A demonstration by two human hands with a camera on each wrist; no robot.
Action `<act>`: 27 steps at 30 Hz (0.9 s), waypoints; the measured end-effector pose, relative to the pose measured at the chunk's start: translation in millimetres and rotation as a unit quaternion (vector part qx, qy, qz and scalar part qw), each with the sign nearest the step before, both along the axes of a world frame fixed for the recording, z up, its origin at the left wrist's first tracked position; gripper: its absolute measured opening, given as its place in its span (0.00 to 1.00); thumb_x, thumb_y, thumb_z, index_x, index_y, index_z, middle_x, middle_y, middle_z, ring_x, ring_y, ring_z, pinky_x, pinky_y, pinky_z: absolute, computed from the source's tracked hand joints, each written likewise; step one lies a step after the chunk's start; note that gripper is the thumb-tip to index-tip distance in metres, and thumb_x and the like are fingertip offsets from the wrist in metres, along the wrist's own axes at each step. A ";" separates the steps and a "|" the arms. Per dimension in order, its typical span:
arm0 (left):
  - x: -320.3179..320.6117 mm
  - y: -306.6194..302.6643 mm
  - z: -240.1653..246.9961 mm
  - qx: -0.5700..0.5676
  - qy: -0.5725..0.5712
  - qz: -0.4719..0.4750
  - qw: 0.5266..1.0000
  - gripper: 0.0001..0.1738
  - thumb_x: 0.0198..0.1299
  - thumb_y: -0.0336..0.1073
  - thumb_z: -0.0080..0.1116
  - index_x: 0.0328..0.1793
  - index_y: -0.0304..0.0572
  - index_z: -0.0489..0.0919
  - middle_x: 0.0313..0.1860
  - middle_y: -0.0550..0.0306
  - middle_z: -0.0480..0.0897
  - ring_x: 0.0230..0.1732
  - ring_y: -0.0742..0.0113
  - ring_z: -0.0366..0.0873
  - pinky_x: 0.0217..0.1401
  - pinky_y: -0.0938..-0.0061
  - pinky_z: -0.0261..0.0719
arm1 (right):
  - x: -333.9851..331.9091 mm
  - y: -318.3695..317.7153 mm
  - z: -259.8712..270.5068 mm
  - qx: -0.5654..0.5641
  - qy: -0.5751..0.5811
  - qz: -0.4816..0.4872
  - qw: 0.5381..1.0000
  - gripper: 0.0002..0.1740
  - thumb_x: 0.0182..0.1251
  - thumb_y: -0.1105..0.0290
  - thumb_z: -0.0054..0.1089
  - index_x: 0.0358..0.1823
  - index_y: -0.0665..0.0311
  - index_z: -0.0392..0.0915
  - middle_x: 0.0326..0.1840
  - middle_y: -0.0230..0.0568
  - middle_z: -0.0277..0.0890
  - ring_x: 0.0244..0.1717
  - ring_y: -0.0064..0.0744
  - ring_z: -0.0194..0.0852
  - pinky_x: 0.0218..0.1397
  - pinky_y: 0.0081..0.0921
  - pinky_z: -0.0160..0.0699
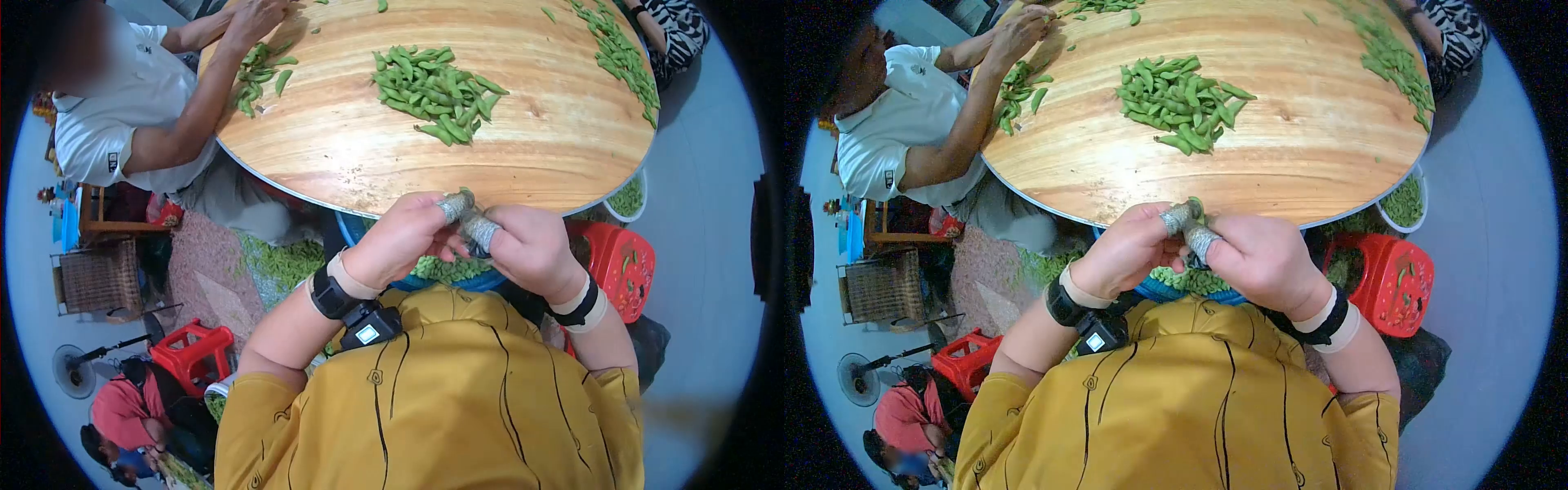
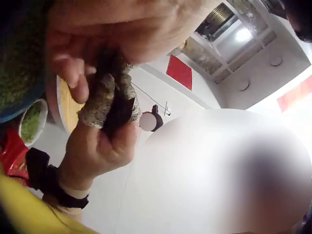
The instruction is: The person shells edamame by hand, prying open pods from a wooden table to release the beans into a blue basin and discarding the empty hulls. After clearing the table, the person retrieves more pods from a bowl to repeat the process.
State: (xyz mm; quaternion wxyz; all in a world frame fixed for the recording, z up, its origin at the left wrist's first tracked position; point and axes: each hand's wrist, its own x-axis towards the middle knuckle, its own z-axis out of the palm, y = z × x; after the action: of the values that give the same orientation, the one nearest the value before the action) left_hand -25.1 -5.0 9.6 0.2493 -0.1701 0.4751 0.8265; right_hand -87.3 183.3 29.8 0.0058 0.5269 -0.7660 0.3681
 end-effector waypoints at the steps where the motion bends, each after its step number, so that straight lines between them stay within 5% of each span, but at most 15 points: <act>1: 0.7 1.1 -1.3 -0.002 -0.003 -0.002 1.000 0.16 0.69 0.44 0.49 0.46 0.38 0.77 0.37 0.56 0.83 0.31 0.71 0.81 0.32 0.81 0.77 | -2.4 1.9 1.0 0.004 0.001 0.030 1.000 0.06 0.57 0.74 0.57 0.36 0.63 0.78 0.26 0.41 0.75 0.26 0.39 0.77 0.26 0.30 0.75; 5: 2.0 4.7 2.1 -0.030 0.002 0.045 0.999 0.13 0.69 0.39 0.48 0.49 0.39 0.76 0.36 0.57 0.82 0.28 0.71 0.79 0.31 0.81 0.77 | -4.1 -1.0 -4.4 -0.009 0.104 0.032 0.994 0.05 0.60 0.74 0.55 0.37 0.63 0.78 0.26 0.43 0.75 0.25 0.40 0.77 0.25 0.28 0.75; 7: 3.6 4.2 9.3 -0.055 0.005 0.075 0.996 0.11 0.68 0.35 0.47 0.51 0.39 0.75 0.36 0.57 0.81 0.26 0.72 0.77 0.32 0.80 0.77 | 2.5 -7.8 -9.3 -0.079 -0.205 -0.097 0.971 0.08 0.63 0.73 0.53 0.41 0.64 0.77 0.27 0.40 0.75 0.23 0.31 0.75 0.24 0.23 0.74; 8: 5.3 3.4 9.2 -0.057 0.003 0.074 0.996 0.11 0.68 0.35 0.47 0.51 0.39 0.75 0.36 0.57 0.81 0.26 0.72 0.77 0.32 0.80 0.77 | 1.0 -5.9 -7.2 -0.080 -0.207 -0.097 0.970 0.08 0.63 0.73 0.53 0.41 0.64 0.77 0.27 0.40 0.75 0.23 0.31 0.75 0.24 0.23 0.74; 10: 8.1 3.6 9.1 -0.095 0.031 0.068 0.993 0.11 0.68 0.33 0.46 0.51 0.38 0.76 0.33 0.59 0.80 0.28 0.74 0.76 0.33 0.81 0.76 | -5.1 0.8 1.1 0.008 -0.526 -0.145 0.838 0.13 0.65 0.71 0.50 0.50 0.65 0.74 0.29 0.34 0.75 0.22 0.21 0.71 0.25 0.19 0.72; 11: 8.6 4.5 9.2 -0.096 0.029 0.066 0.993 0.11 0.68 0.33 0.46 0.51 0.38 0.76 0.33 0.59 0.80 0.28 0.74 0.76 0.33 0.81 0.76 | -3.7 3.1 1.4 0.018 -0.515 -0.126 0.848 0.19 0.63 0.74 0.46 0.57 0.64 0.69 0.30 0.31 0.74 0.21 0.15 0.68 0.25 0.17 0.73; 17: 9.1 13.7 10.7 -0.156 0.097 0.027 0.983 0.10 0.66 0.30 0.46 0.47 0.39 0.78 0.28 0.66 0.76 0.27 0.79 0.69 0.31 0.84 0.68 | 4.8 6.5 8.3 0.005 -0.526 -0.092 0.846 0.27 0.59 0.77 0.40 0.63 0.64 0.66 0.31 0.31 0.75 0.21 0.15 0.68 0.23 0.16 0.73; 23: 11.4 17.8 4.4 -0.291 0.214 0.003 0.933 0.08 0.63 0.26 0.49 0.46 0.37 0.78 0.27 0.68 0.74 0.28 0.79 0.69 0.29 0.81 0.67 | 1.1 11.6 8.9 0.010 -0.537 -0.068 0.841 0.24 0.63 0.77 0.42 0.61 0.63 0.69 0.29 0.29 0.74 0.20 0.14 0.67 0.21 0.14 0.68; 25: 11.1 15.6 4.9 -0.556 0.449 -0.009 0.699 0.08 0.62 0.26 0.51 0.45 0.36 0.78 0.27 0.67 0.74 0.28 0.78 0.70 0.29 0.78 0.68 | -0.7 11.7 4.2 -0.001 -0.522 -0.058 0.851 0.22 0.64 0.77 0.43 0.61 0.62 0.70 0.28 0.29 0.74 0.19 0.13 0.65 0.19 0.13 0.66; 27: 14.0 14.6 6.9 -0.600 0.449 -0.041 0.661 0.07 0.63 0.27 0.51 0.45 0.36 0.78 0.27 0.66 0.74 0.28 0.76 0.70 0.30 0.77 0.69 | -0.3 11.4 1.8 -0.011 -0.509 -0.049 0.859 0.21 0.65 0.76 0.44 0.60 0.61 0.71 0.27 0.28 0.73 0.18 0.12 0.64 0.18 0.12 0.63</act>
State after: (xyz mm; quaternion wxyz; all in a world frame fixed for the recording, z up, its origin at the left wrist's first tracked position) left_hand -11.1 9.6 16.5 -0.1169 0.1284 0.9289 0.3271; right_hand -87.6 194.7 31.6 -0.3613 0.2278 -0.6826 0.5930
